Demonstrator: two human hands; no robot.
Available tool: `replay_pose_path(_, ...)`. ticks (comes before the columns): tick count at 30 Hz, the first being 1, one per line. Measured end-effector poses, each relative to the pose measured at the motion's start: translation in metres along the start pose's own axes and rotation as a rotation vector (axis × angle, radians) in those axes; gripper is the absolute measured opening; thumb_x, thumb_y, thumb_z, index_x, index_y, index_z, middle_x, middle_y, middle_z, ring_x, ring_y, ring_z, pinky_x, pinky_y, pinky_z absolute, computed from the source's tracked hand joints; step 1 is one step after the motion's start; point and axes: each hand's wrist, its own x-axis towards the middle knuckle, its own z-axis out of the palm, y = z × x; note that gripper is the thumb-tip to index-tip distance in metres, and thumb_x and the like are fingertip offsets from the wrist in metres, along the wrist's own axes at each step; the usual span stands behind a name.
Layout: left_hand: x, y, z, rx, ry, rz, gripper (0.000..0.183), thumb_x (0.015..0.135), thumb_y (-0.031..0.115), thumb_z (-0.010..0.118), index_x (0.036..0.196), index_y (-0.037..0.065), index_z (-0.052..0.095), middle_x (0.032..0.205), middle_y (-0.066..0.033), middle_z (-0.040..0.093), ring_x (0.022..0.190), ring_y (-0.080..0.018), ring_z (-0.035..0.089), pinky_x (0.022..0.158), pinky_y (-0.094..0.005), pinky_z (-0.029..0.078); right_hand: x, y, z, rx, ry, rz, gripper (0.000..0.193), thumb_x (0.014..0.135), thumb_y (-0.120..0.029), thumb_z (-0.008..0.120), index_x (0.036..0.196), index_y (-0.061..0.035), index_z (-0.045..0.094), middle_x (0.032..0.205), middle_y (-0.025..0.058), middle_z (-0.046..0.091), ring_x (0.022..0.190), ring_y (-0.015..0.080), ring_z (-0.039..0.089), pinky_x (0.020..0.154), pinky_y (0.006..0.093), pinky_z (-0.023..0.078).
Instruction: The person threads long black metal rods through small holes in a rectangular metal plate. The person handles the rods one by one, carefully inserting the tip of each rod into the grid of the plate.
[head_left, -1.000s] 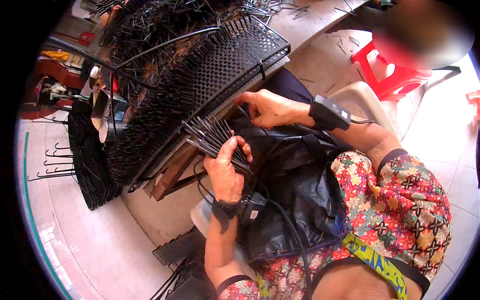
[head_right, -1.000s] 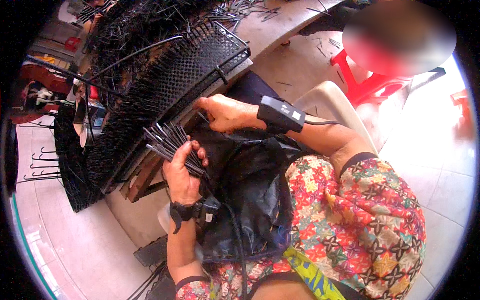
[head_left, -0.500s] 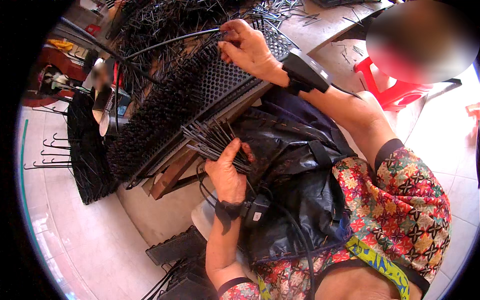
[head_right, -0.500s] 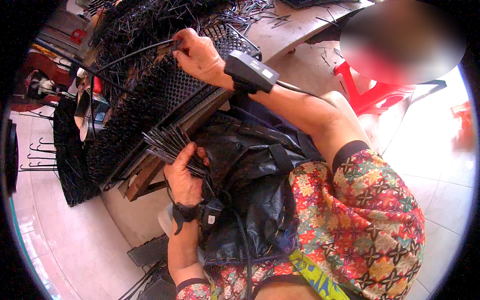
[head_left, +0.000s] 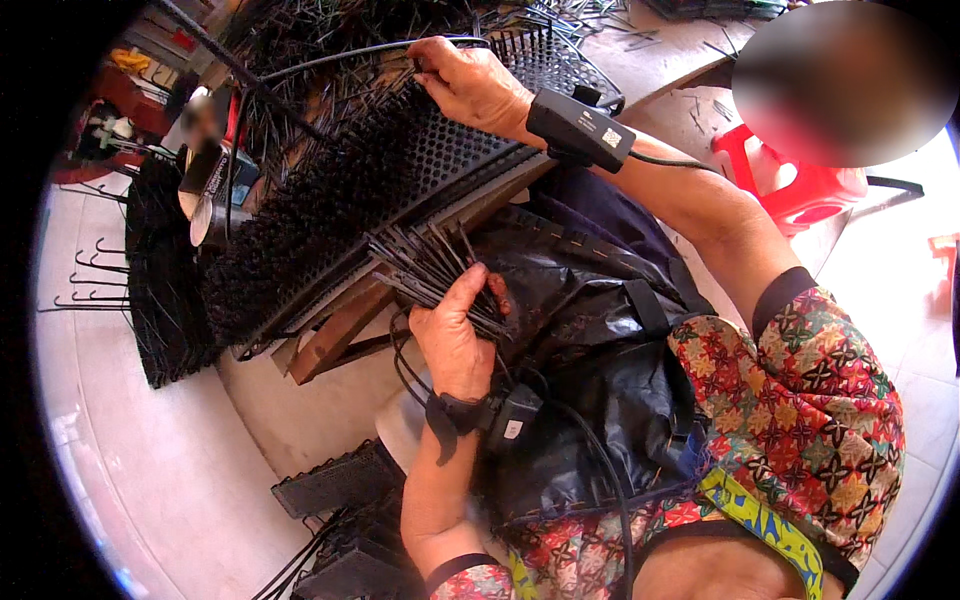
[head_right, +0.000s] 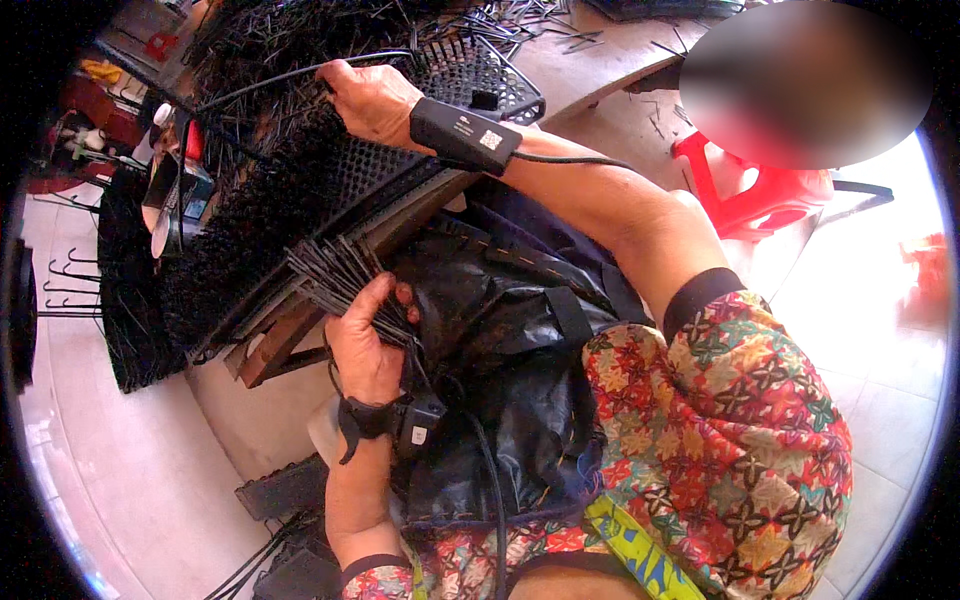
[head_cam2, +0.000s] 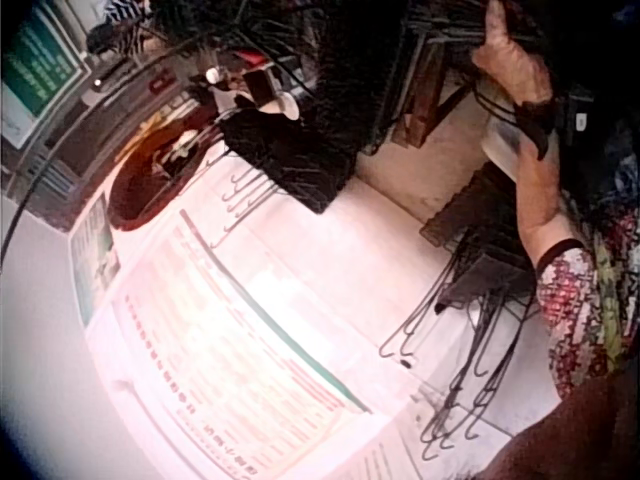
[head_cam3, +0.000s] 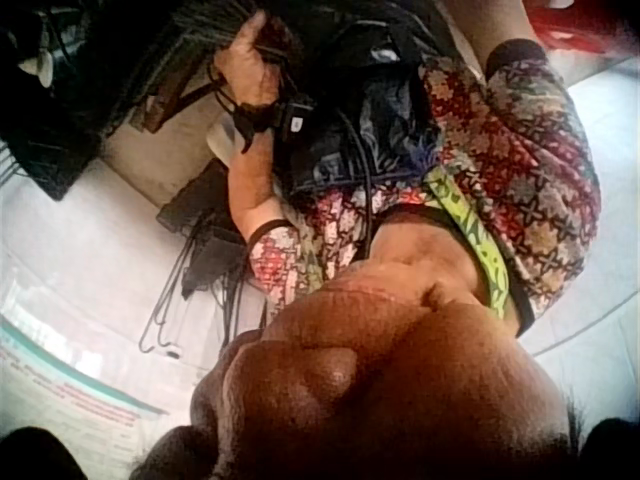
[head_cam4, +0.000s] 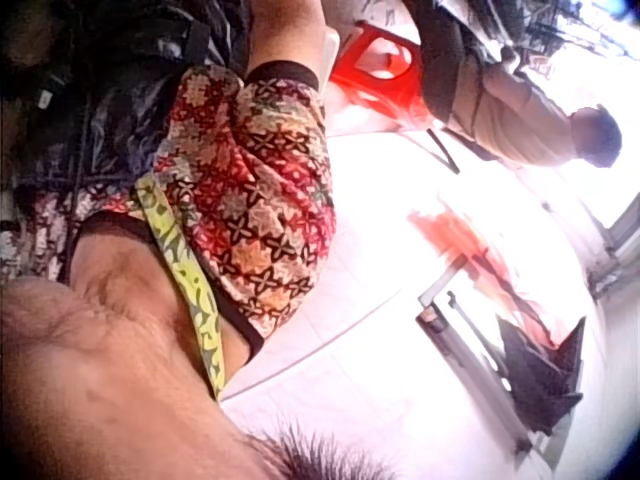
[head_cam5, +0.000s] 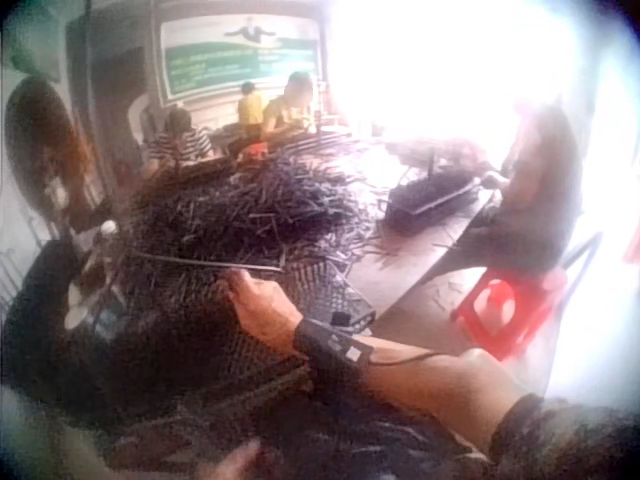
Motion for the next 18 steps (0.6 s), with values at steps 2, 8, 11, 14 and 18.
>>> replay_pose_path(2, 0.001, 0.004, 0.001, -0.043, 0.019, -0.001, 0.012, 0.069, 0.002, 0.06, 0.078, -0.003, 0.053, 0.062, -0.0091, 0.055, 0.05, -0.0174, 0.052, 0.043, -0.027, 0.042, 0.001, -0.001, 0.001, -0.002, -0.038, -0.012, 0.024, 0.075, -0.007, 0.053, 0.097, -0.0028, 0.045, 0.067, 0.0149, 0.056, 0.062, 0.0305, 0.057, 0.052, 0.0348, 0.045)
replay_pose_path(8, -0.004, -0.004, 0.004, -0.037, -0.008, 0.004, 0.013, 0.069, 0.003, 0.06, 0.079, -0.004, 0.054, 0.063, -0.0095, 0.056, 0.05, -0.0176, 0.053, 0.042, -0.0272, 0.042, -0.001, 0.003, -0.001, -0.138, -0.305, -0.112, 0.018, 0.074, -0.009, 0.051, 0.089, -0.0009, 0.053, 0.067, 0.0181, 0.055, 0.063, 0.0336, 0.056, 0.056, 0.0387, 0.045)
replay_pose_path(11, -0.004, -0.003, 0.006, -0.045, 0.027, -0.007, 0.014, 0.069, 0.003, 0.06, 0.079, -0.004, 0.054, 0.063, -0.0098, 0.056, 0.051, -0.0177, 0.053, 0.043, -0.0275, 0.043, 0.001, 0.0, -0.003, -0.157, -0.389, -0.095, 0.019, 0.073, -0.01, 0.05, 0.087, -0.0001, 0.057, 0.068, 0.0187, 0.056, 0.063, 0.0334, 0.055, 0.057, 0.0387, 0.044)
replay_pose_path(14, -0.002, -0.005, 0.002, -0.018, 0.009, 0.008, 0.014, 0.069, 0.003, 0.06, 0.08, -0.004, 0.055, 0.063, -0.0097, 0.056, 0.052, -0.0177, 0.054, 0.043, -0.0278, 0.043, -0.009, -0.014, -0.013, 0.041, -0.307, -0.04, 0.019, 0.076, -0.013, 0.052, 0.088, 0.0006, 0.057, 0.064, 0.0164, 0.056, 0.054, 0.0286, 0.055, 0.051, 0.0335, 0.045)
replay_pose_path(18, -0.002, -0.001, 0.0, -0.062, -0.001, 0.004, 0.016, 0.07, 0.002, 0.059, 0.084, -0.003, 0.054, 0.07, -0.0096, 0.057, 0.056, -0.0174, 0.055, 0.044, -0.027, 0.044, -0.035, -0.072, -0.046, 0.687, -0.705, 0.665, 0.03, 0.074, -0.019, 0.062, 0.091, 0.0053, 0.055, 0.058, 0.006, 0.056, 0.047, 0.0093, 0.052, 0.041, 0.0222, 0.042)
